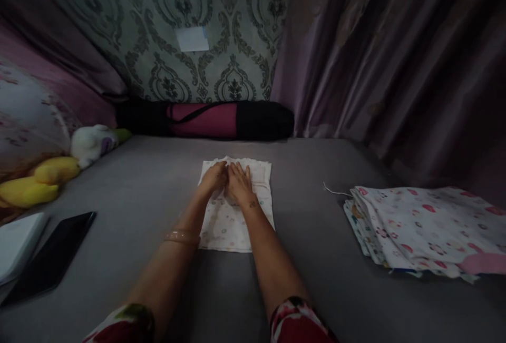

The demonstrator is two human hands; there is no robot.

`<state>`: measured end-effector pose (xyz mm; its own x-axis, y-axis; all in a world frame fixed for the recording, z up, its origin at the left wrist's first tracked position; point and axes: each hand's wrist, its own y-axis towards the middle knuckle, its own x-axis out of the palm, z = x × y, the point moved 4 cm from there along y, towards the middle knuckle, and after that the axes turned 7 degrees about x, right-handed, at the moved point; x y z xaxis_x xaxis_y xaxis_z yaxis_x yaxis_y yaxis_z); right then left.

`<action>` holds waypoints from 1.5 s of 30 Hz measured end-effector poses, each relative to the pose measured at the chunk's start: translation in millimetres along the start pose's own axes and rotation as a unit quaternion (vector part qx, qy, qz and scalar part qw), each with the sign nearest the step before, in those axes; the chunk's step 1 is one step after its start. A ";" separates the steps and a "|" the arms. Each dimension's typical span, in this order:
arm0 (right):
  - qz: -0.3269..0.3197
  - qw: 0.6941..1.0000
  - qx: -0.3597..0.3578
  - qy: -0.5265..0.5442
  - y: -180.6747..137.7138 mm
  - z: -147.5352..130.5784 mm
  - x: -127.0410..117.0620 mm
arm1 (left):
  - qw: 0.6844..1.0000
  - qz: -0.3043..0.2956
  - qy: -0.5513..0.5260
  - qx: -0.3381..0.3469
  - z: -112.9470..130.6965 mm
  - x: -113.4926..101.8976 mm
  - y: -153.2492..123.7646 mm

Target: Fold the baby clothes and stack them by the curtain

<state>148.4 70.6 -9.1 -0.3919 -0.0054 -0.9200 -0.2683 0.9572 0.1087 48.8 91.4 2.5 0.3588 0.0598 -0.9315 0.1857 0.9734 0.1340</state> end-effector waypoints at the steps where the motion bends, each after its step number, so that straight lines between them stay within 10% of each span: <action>1: -0.018 1.000 -0.003 -0.006 -0.8 -1.3 5.2 | 1.000 0.001 0.010 0.001 -0.5 4.1 -0.2; 21: 0.098 0.974 0.203 -0.024 -3.5 45.3 3.6 | 0.994 0.020 0.039 -0.103 -48.5 21.5 -10.9; 30: 0.121 0.973 0.195 0.008 -1.9 52.8 -19.3 | 0.993 0.098 0.044 -0.045 -22.9 -0.7 -12.1; 36: 0.128 0.965 0.227 0.013 -4.0 72.8 -9.2 | 0.995 0.007 0.044 -0.084 -32.6 19.8 -7.2; 45: 0.135 0.963 0.230 0.027 -3.2 72.8 -12.7 | 0.995 0.033 0.058 -0.077 -32.6 15.2 -9.1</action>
<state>218.3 88.7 -25.2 -0.4415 0.2591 -0.8590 0.2634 0.9527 0.1519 22.7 90.7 -23.9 0.2564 0.1410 -0.9562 0.0206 0.9883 0.1512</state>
